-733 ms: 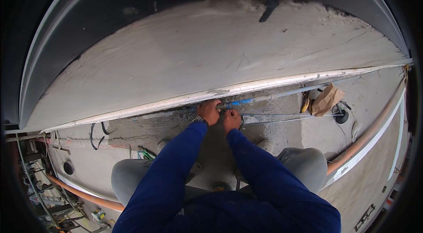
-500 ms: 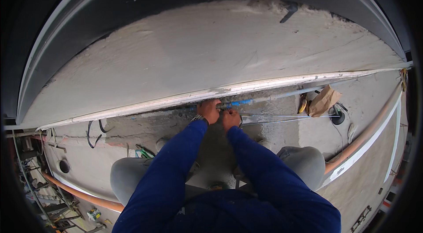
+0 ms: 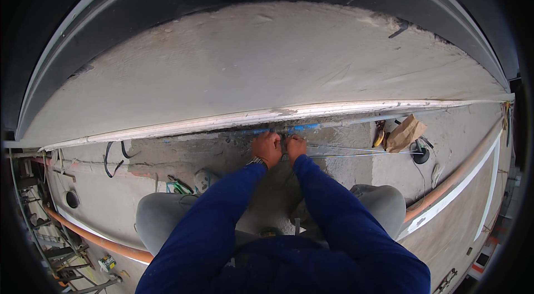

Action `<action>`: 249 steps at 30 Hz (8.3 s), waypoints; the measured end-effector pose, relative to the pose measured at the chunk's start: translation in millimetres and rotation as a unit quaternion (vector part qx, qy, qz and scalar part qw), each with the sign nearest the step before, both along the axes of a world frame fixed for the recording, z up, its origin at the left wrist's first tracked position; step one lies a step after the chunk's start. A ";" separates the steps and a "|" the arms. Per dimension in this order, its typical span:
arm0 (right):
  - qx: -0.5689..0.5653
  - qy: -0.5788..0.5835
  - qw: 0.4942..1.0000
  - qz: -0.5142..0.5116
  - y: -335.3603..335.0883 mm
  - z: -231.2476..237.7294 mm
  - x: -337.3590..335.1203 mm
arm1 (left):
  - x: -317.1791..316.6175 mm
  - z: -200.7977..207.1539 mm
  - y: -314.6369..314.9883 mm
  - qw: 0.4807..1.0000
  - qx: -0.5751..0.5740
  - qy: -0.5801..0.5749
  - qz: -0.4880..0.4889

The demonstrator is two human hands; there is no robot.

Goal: The person is installing an LED light strip on the ceiling. They are connecting wires and securing the strip in place.

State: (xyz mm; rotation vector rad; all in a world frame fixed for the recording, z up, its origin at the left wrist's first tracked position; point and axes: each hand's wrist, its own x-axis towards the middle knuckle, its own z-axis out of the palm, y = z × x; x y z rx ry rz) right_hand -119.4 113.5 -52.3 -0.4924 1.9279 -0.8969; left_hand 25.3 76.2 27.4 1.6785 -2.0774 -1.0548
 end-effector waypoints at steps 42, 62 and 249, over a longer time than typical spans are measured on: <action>-0.032 -0.192 0.981 -0.018 -0.8 24.5 3.4 | -6.8 -111.4 39.6 0.824 0.492 0.162 0.229; -0.015 0.003 0.999 0.048 2.1 1.8 -9.1 | -15.2 -47.1 6.2 0.791 0.369 0.360 0.330; -0.008 0.001 0.993 0.117 -8.8 27.5 -18.5 | -33.6 10.9 -35.4 0.976 0.012 -0.191 0.102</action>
